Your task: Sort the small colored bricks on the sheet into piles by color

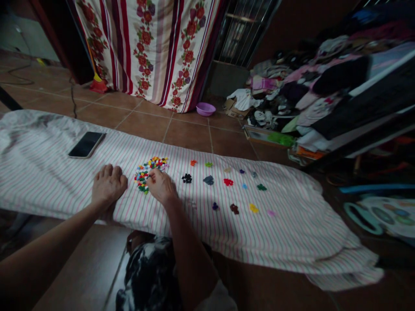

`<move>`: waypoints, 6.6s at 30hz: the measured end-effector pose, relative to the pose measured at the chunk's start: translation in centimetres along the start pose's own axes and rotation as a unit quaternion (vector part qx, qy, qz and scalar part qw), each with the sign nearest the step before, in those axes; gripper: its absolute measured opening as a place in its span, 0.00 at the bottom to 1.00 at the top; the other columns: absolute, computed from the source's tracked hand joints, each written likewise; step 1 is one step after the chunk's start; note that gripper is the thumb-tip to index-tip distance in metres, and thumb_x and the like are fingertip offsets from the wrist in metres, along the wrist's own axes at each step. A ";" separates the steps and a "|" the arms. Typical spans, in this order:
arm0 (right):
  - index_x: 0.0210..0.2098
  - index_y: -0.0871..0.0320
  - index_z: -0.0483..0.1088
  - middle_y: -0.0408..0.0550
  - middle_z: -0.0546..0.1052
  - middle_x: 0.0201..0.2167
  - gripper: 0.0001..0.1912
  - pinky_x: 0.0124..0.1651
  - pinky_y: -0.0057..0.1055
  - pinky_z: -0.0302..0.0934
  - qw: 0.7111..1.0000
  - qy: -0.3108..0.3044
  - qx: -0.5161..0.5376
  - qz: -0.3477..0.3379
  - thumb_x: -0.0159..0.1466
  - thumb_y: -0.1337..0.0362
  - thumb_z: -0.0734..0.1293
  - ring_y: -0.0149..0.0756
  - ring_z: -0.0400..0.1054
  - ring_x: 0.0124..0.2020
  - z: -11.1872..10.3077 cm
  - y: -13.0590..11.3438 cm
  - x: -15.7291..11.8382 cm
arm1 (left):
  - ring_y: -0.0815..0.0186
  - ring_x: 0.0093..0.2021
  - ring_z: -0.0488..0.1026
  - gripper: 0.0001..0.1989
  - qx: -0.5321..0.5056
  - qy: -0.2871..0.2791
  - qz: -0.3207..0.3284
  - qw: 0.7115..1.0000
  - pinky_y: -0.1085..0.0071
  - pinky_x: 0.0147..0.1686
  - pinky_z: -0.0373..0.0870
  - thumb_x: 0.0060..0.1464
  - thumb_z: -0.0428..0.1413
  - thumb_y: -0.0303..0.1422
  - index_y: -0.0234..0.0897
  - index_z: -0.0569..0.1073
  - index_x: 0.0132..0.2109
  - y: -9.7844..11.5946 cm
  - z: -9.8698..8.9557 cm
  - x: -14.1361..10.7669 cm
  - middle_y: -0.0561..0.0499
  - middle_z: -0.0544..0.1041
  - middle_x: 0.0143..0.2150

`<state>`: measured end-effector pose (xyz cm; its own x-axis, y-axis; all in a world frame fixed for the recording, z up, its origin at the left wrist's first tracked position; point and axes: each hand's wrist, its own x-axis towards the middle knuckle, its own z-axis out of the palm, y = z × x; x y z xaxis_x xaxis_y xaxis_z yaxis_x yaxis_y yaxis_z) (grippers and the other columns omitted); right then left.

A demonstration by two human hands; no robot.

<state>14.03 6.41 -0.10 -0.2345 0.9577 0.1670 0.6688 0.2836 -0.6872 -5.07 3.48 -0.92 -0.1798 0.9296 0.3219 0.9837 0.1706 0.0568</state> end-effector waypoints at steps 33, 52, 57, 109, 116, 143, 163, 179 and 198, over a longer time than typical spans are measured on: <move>0.38 0.54 0.77 0.48 0.81 0.35 0.12 0.37 0.29 0.60 0.921 0.163 -0.201 0.291 0.59 0.66 0.62 0.38 0.73 0.36 -15.7 12.9 -5.2 | 0.49 0.54 0.66 0.15 0.027 0.008 0.025 0.999 0.56 0.49 0.63 0.58 0.41 0.34 0.34 0.69 0.44 0.4 -1.2 -0.2 0.36 0.71 0.48; 0.39 0.56 0.79 0.50 0.82 0.40 0.16 0.52 0.35 0.65 0.951 0.159 -0.152 0.216 0.59 0.72 0.61 0.39 0.75 0.45 -14.1 14.0 -4.2 | 0.49 0.54 0.67 0.17 0.024 0.006 0.029 0.999 0.55 0.48 0.65 0.59 0.40 0.36 0.32 0.69 0.43 0.4 -1.1 -0.2 0.35 0.72 0.47; 0.42 0.55 0.78 0.50 0.82 0.41 0.17 0.52 0.36 0.66 0.949 0.165 -0.131 0.235 0.59 0.72 0.61 0.40 0.75 0.45 -13.9 14.1 -4.0 | 0.48 0.54 0.67 0.16 0.030 0.006 0.024 0.999 0.55 0.48 0.65 0.58 0.41 0.35 0.32 0.69 0.43 0.5 -1.2 -0.2 0.36 0.72 0.47; 0.49 0.50 0.76 0.48 0.75 0.44 0.18 0.52 0.33 0.57 0.986 -0.039 -0.159 -0.034 0.69 0.69 0.58 0.39 0.64 0.47 -1.1 1.7 0.2 | 0.50 0.60 0.62 0.20 0.030 -0.015 0.003 0.999 0.58 0.55 0.58 0.59 0.39 0.37 0.31 0.68 0.49 0.2 -0.3 0.0 0.36 0.69 0.55; 0.45 0.54 0.75 0.48 0.77 0.43 0.14 0.51 0.31 0.57 0.986 -0.010 -0.166 0.005 0.68 0.68 0.60 0.37 0.66 0.47 -0.5 1.4 0.5 | 0.50 0.60 0.62 0.21 0.020 -0.003 0.007 1.000 0.57 0.56 0.58 0.60 0.39 0.37 0.31 0.68 0.50 0.0 -0.1 0.0 0.35 0.69 0.56; 0.37 0.53 0.74 0.46 0.76 0.38 0.08 0.43 0.30 0.57 0.982 0.039 -0.181 0.037 0.68 0.61 0.63 0.36 0.67 0.42 0.1 0.4 0.6 | 0.48 0.56 0.65 0.16 0.025 0.005 0.032 0.999 0.56 0.50 0.63 0.59 0.40 0.34 0.31 0.69 0.45 0.6 -1.5 -0.2 0.34 0.70 0.49; 0.45 0.52 0.72 0.46 0.77 0.43 0.09 0.49 0.33 0.59 0.986 0.018 -0.167 0.020 0.68 0.65 0.61 0.37 0.67 0.48 -0.3 -0.5 0.5 | 0.50 0.53 0.66 0.14 0.044 -0.026 0.033 0.998 0.58 0.47 0.65 0.60 0.41 0.34 0.34 0.68 0.43 1.0 -2.4 -0.1 0.36 0.71 0.47; 0.38 0.52 0.77 0.43 0.77 0.39 0.10 0.46 0.25 0.65 0.991 0.110 0.063 0.039 0.63 0.70 0.65 0.29 0.73 0.40 -2.3 -1.1 0.7 | 0.51 0.52 0.67 0.14 0.047 -0.019 0.042 0.998 0.57 0.46 0.66 0.60 0.40 0.36 0.36 0.67 0.42 0.7 -2.1 -0.2 0.39 0.71 0.45; 0.37 0.57 0.75 0.48 0.80 0.34 0.16 0.44 0.34 0.68 0.848 0.248 0.454 0.111 0.53 0.54 0.70 0.37 0.74 0.38 -5.4 3.8 -0.9 | 0.50 0.54 0.67 0.14 0.042 -0.036 0.023 0.998 0.57 0.49 0.66 0.60 0.40 0.36 0.35 0.67 0.44 0.9 -2.2 -0.2 0.37 0.71 0.49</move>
<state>20.63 6.88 0.93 0.3035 0.9491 0.0843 -0.2156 0.1546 -0.9642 -4.15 2.69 1.18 -0.1380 0.9575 0.2533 0.9878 0.1519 -0.0358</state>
